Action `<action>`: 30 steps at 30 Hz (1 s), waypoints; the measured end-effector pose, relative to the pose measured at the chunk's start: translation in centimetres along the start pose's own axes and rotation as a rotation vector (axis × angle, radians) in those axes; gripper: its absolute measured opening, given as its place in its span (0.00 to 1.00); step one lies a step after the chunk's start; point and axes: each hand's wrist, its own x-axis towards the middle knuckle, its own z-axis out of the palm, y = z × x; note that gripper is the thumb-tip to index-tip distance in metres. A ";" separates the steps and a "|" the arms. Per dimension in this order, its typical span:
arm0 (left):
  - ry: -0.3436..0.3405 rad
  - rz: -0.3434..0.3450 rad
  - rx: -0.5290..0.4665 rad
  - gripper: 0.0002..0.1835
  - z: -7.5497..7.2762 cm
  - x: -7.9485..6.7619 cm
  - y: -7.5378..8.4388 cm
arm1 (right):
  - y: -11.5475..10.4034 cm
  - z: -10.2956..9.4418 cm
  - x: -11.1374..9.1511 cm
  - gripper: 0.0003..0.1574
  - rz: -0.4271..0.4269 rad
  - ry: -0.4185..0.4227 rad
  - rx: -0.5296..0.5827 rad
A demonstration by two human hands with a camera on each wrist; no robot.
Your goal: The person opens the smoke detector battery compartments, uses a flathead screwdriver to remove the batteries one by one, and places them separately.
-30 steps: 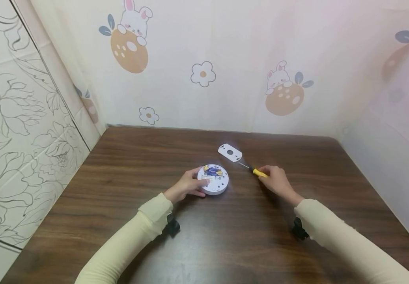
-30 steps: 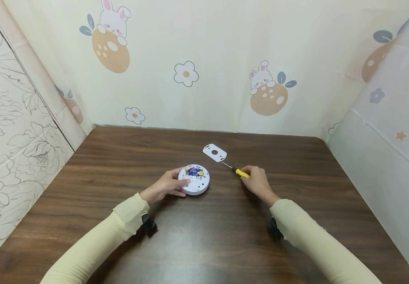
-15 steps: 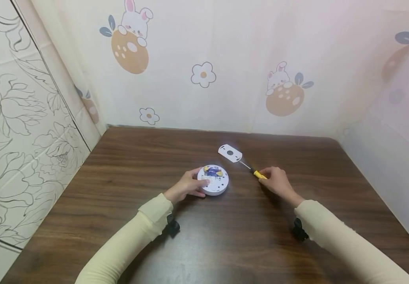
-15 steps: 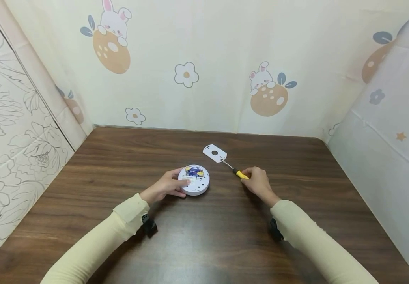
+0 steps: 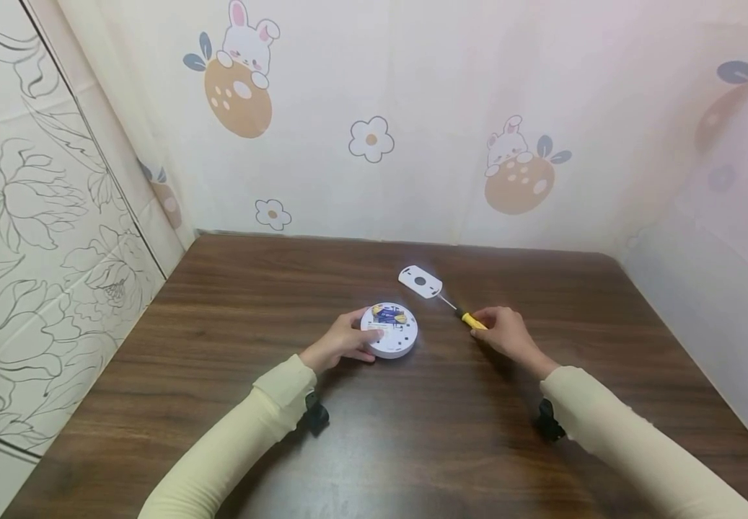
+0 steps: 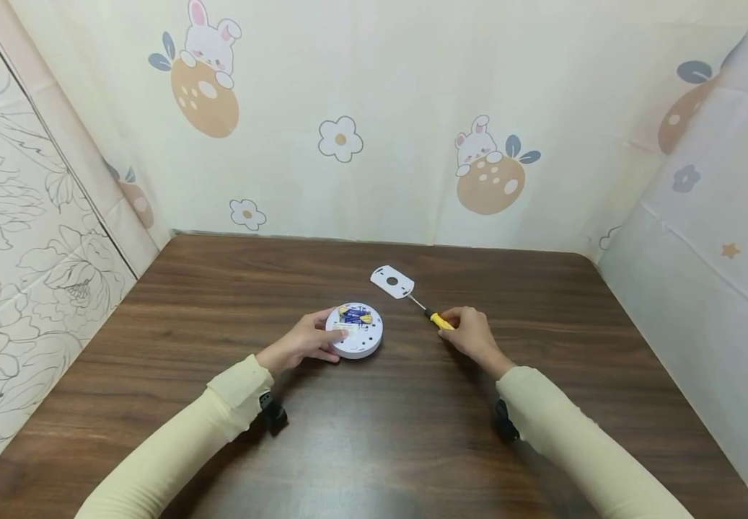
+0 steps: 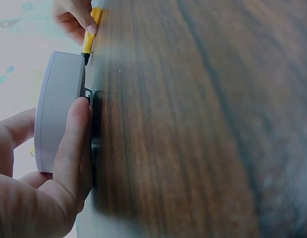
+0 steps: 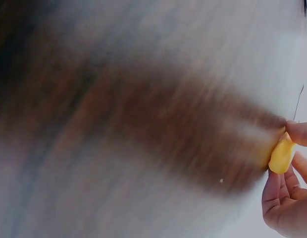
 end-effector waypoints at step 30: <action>0.005 -0.004 0.018 0.35 0.0 0.1 -0.1 | -8.7 0.1 2.5 0.21 -0.271 -0.016 0.044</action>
